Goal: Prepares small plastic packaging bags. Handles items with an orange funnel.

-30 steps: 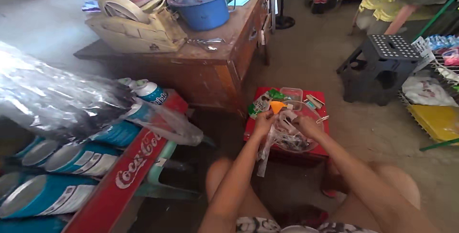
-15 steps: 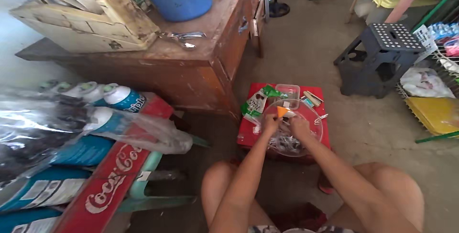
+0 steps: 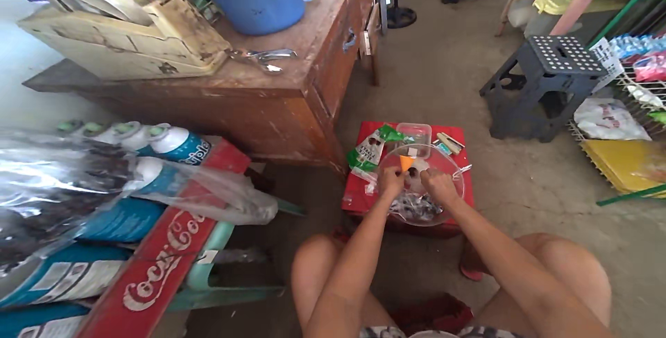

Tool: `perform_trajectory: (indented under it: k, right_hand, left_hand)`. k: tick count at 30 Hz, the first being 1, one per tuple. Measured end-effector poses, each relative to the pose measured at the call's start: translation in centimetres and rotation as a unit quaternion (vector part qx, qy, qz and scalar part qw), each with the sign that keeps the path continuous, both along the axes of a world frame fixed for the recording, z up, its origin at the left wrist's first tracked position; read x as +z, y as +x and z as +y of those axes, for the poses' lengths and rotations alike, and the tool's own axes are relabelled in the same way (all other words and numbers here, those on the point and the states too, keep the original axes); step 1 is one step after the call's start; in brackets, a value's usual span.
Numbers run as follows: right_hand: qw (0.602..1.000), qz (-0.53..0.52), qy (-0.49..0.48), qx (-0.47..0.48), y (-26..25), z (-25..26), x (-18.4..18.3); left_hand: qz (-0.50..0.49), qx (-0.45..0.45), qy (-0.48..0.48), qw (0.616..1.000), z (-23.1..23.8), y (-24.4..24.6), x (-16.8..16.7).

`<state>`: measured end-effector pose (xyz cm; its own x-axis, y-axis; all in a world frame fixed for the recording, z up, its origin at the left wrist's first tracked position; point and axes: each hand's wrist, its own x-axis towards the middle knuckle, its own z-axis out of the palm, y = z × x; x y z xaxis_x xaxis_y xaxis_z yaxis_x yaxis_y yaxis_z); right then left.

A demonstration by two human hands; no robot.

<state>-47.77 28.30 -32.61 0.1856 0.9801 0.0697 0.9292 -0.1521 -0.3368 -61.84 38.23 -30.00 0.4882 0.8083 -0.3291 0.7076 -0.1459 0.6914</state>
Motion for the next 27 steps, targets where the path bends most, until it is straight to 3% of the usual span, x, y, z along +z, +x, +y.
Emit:
perform_trajectory:
  k: [4, 11, 15, 21, 27]
  right_hand:
    - [0.976, 0.137, -0.14, -0.094, 0.1, 0.6, 2.2]
    - [0.987, 0.082, -0.114, -0.075, -0.1, 1.1, 2.0]
    - [0.969, 0.167, -0.142, -0.114, 0.2, 1.4, 1.9]
    - [0.954, 0.221, -0.179, -0.095, 1.1, 1.4, 1.8]
    - [0.883, 0.399, -0.188, -0.16, 2.0, 2.4, 1.0]
  left_hand:
    - [0.014, 0.003, 0.005, 1.0, 0.0, 0.0, -0.6]
    - [0.01, 0.007, -0.004, 1.0, -0.3, 0.0, -0.5]
    - [-0.012, 0.013, -0.009, 1.0, -0.3, -0.1, -0.4]
    - [-0.019, -0.001, -0.014, 1.0, 0.0, 0.1, 0.1]
    - [-0.043, -0.007, -0.034, 0.998, 0.3, 0.3, 0.8]
